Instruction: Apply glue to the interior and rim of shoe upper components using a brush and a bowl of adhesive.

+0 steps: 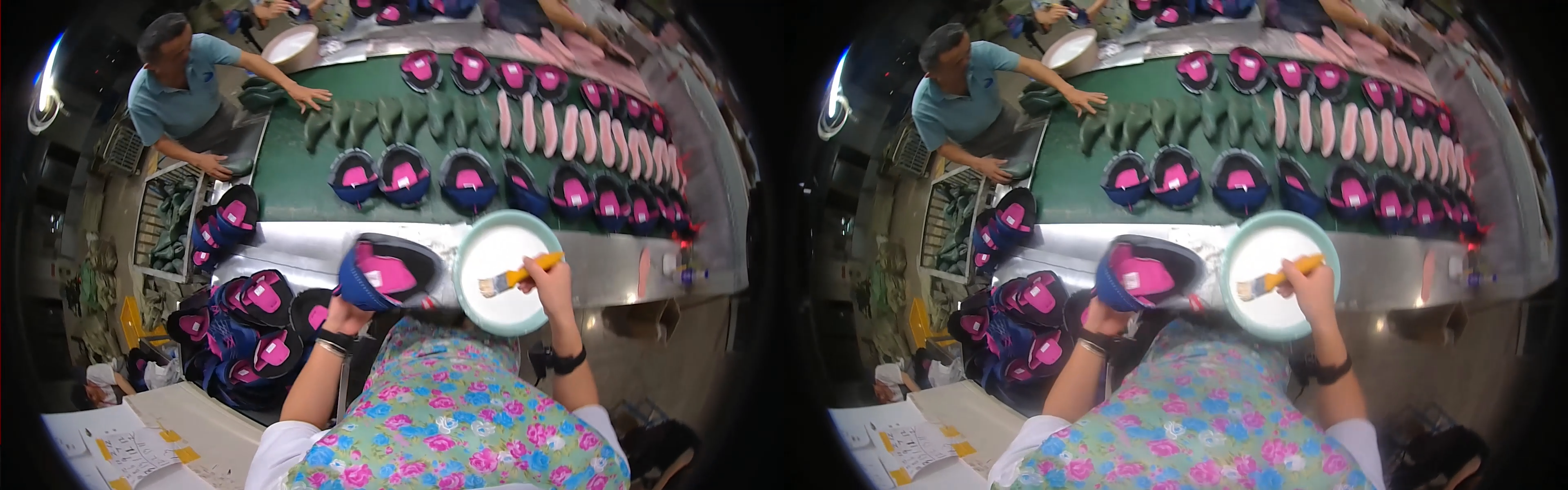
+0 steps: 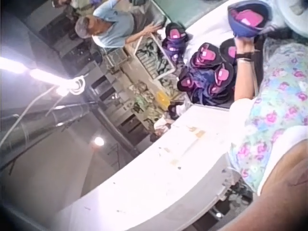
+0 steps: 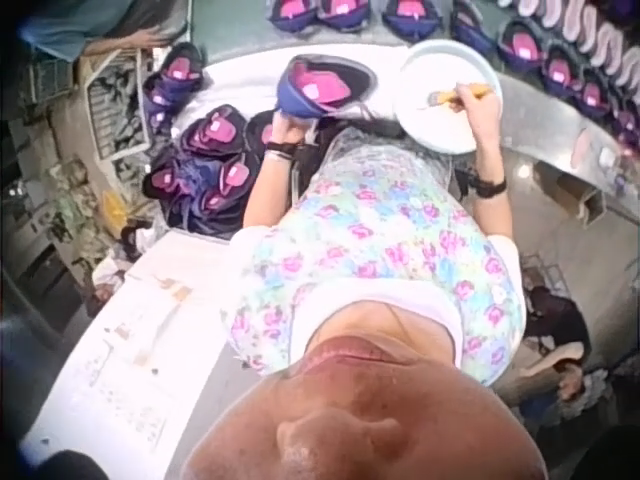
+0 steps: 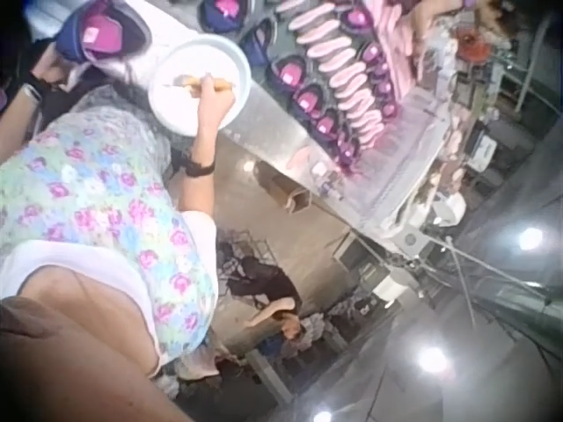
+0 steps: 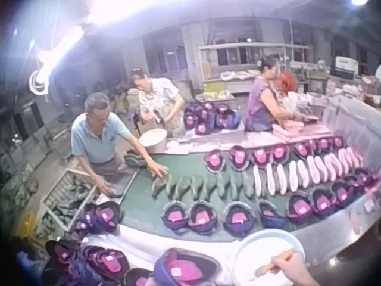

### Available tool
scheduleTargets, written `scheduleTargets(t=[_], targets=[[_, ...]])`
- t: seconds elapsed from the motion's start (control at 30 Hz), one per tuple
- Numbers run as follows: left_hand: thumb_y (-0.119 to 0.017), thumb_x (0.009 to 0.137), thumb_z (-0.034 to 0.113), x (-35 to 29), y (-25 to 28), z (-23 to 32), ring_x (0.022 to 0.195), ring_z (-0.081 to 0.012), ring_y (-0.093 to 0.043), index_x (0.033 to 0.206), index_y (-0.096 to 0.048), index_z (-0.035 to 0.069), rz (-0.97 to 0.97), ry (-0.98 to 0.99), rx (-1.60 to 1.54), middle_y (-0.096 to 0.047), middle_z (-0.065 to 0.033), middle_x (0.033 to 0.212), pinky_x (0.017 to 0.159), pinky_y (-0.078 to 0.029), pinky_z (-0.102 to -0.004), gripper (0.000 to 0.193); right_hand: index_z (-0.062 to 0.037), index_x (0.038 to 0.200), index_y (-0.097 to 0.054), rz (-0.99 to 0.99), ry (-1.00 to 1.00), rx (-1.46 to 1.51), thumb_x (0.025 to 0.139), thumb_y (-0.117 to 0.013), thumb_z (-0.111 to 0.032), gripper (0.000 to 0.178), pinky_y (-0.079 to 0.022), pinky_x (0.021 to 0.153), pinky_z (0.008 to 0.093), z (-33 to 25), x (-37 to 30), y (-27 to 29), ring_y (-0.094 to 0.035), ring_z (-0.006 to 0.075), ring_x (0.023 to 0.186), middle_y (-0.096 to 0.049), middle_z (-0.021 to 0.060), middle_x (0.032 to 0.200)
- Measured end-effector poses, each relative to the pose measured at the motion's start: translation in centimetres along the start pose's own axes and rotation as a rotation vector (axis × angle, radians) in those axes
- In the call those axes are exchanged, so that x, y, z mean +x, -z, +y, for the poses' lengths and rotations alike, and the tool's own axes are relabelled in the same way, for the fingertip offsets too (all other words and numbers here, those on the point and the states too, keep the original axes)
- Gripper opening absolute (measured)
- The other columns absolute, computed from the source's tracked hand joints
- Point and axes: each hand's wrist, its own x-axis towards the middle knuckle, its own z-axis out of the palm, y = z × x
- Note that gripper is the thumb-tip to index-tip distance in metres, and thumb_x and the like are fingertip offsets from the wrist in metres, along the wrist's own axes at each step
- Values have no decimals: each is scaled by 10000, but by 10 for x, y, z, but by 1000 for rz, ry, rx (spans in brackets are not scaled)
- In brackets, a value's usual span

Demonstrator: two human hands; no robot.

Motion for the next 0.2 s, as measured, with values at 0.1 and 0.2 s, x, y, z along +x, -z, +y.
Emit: scheduleTargets(t=[0.1, 0.2], targets=[[-483, 923, 278, 37, 91, 57, 1170, -267, -500, 1306, -434, 60, 49, -306, 37, -499, -87, 1303, 1015, -378, -449, 444, 48, 779, -597, 68, -8, 37, 838, -635, -130, 191, -473, 452, 229, -1, 13, -10, -594, 140, 487, -626, 116, 647], [-487, 927, 297, 90, 176, 115, 1224, -268, -450, 1358, -359, 108, 245, -567, 317, -444, -108, 1352, 1073, -308, -462, 488, 45, 771, -584, 32, -39, -13, 841, -621, -117, 180, -486, 463, 231, -10, 38, -46, -593, 145, 482, -620, 119, 640]])
